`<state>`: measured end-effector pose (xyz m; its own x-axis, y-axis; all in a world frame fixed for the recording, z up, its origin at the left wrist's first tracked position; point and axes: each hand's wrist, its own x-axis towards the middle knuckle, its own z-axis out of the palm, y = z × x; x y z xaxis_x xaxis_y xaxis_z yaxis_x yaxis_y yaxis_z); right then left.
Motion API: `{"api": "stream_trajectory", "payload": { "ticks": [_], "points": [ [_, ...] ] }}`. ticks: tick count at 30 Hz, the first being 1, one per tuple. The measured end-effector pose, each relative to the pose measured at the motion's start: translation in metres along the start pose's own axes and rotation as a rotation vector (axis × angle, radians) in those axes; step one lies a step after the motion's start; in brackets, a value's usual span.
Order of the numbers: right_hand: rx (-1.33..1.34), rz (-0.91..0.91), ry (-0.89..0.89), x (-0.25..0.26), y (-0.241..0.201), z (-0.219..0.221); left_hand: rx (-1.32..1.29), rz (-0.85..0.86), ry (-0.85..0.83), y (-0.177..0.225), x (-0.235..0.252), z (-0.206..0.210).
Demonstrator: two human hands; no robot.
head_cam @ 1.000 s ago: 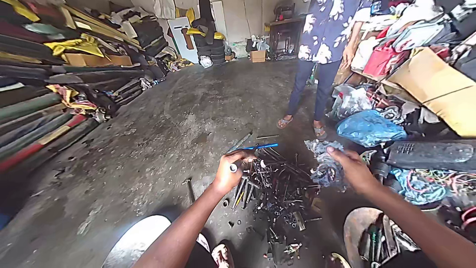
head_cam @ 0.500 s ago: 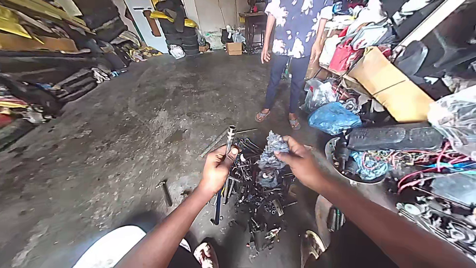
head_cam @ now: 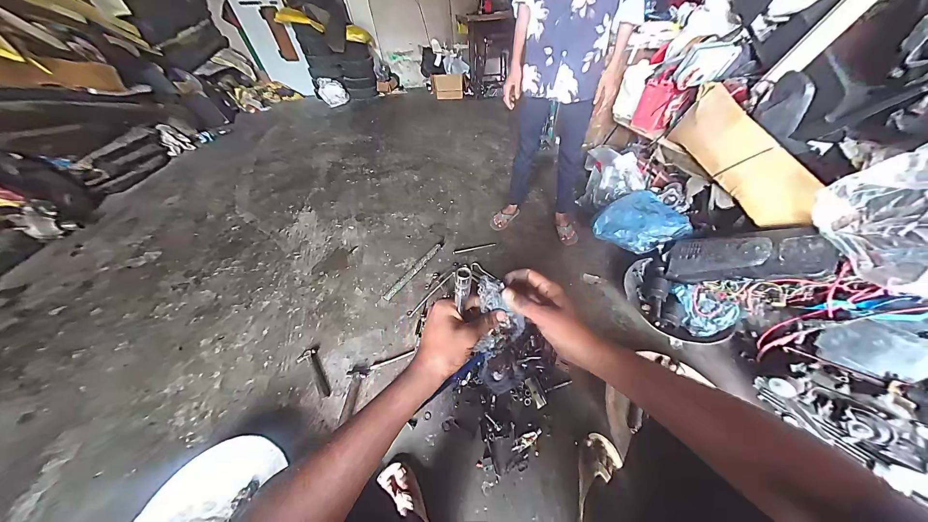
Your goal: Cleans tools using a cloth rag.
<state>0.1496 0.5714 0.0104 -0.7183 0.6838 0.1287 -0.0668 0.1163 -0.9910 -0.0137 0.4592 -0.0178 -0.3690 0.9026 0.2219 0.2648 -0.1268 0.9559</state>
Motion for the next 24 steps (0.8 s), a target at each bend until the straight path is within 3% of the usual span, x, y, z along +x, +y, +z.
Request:
{"api": "stream_trajectory", "payload": {
  "ticks": [4, 7, 10, 14, 18, 24],
  "points": [
    [-0.12, 0.027, -0.099, 0.005, -0.007, -0.015, 0.012, -0.031, -0.046, -0.003, -0.003, -0.001],
    [-0.242, -0.084, -0.177, 0.003, -0.003, -0.013, 0.037, -0.048, -0.069, -0.004, -0.004, 0.004],
    [-0.226, -0.244, -0.12, 0.003, 0.002, -0.008, -0.041, -0.047, -0.115, 0.002, -0.011, 0.01],
    [-0.105, -0.233, -0.006, 0.008, 0.008, -0.002, -0.273, -0.164, -0.169, 0.012, -0.013, 0.014],
    [-0.121, -0.201, -0.009, 0.006, 0.015, 0.001, -0.247, -0.237, -0.048, 0.008, -0.013, 0.028],
    [-0.192, -0.301, 0.112, 0.018, 0.002, -0.018, -0.217, -0.236, -0.195, 0.003, -0.014, 0.029]
  ]
}}
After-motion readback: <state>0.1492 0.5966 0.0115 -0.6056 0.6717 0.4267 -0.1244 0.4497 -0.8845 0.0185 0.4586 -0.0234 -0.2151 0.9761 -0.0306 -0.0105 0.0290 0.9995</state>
